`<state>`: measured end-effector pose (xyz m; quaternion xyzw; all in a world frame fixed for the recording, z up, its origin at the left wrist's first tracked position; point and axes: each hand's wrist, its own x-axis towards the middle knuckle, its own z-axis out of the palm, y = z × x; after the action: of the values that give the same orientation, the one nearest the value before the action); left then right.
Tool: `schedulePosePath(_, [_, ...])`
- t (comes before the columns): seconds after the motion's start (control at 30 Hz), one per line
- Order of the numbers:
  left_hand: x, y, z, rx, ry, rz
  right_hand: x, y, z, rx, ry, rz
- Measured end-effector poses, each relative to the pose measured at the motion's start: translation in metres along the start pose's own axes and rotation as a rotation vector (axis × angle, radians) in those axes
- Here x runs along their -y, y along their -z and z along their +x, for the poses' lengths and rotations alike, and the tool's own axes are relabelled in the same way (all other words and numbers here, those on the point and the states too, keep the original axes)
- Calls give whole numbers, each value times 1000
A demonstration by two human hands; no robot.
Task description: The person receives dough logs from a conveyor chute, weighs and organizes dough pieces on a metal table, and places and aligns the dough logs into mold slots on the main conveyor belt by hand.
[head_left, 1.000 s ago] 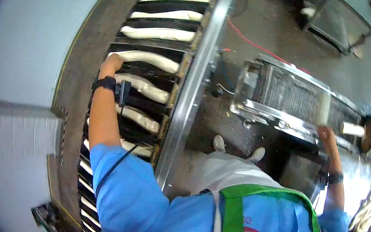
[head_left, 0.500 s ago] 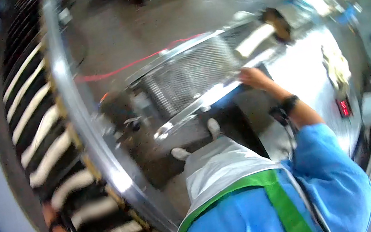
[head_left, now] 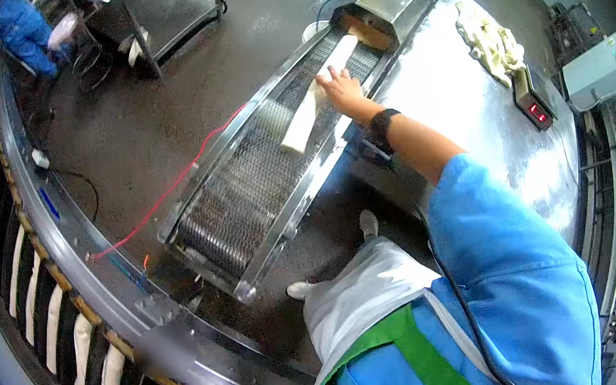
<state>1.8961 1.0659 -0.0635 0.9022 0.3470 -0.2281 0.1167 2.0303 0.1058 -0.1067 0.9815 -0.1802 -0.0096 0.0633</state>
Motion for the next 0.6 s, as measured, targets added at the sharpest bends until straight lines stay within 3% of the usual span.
schedulePosePath(0.1, [-52, 15, -40, -59, -153, 100, -22, -14, 27, -76, 162, -84])
schedulePosePath(0.13, [-72, 18, -53, -66, -220, 162, -25, -15, 35, 20, 170, 19])
schedulePosePath(0.17, [-81, 24, -45, -73, -444, 567, -24, -23, 47, 89, 237, 45])
schedulePosePath(0.2, [-117, 25, -70, -92, -251, 164, -20, -13, 47, 187, 321, 108])
schedulePosePath(0.23, [-170, 22, -102, -99, -60, -240, -22, -23, 52, 137, 381, 125])
schedulePosePath(0.3, [-233, 18, -93, -279, -462, 254, -32, -1, 38, 103, 348, 439])
schedulePosePath(0.37, [-321, 1, -128, -306, -664, -12, -59, -5, 21, -40, 431, 681])
schedulePosePath(0.4, [-382, -5, -173, -194, -674, -18, -84, 13, 1, -78, 485, 876])
schedulePosePath(0.43, [-411, -20, -154, -127, -704, -105, -110, 37, -27, -16, 383, 1145])
schedulePosePath(0.53, [-543, -42, -277, 84, -1108, 153, -205, 64, -86, -16, 260, 1492])
schedulePosePath(0.57, [-568, -62, -267, 357, -871, -158, -234, 78, -108, 29, 175, 1652])
schedulePosePath(0.6, [-604, -74, -298, 289, -1063, 5, -263, 83, -128, -59, 115, 1732])
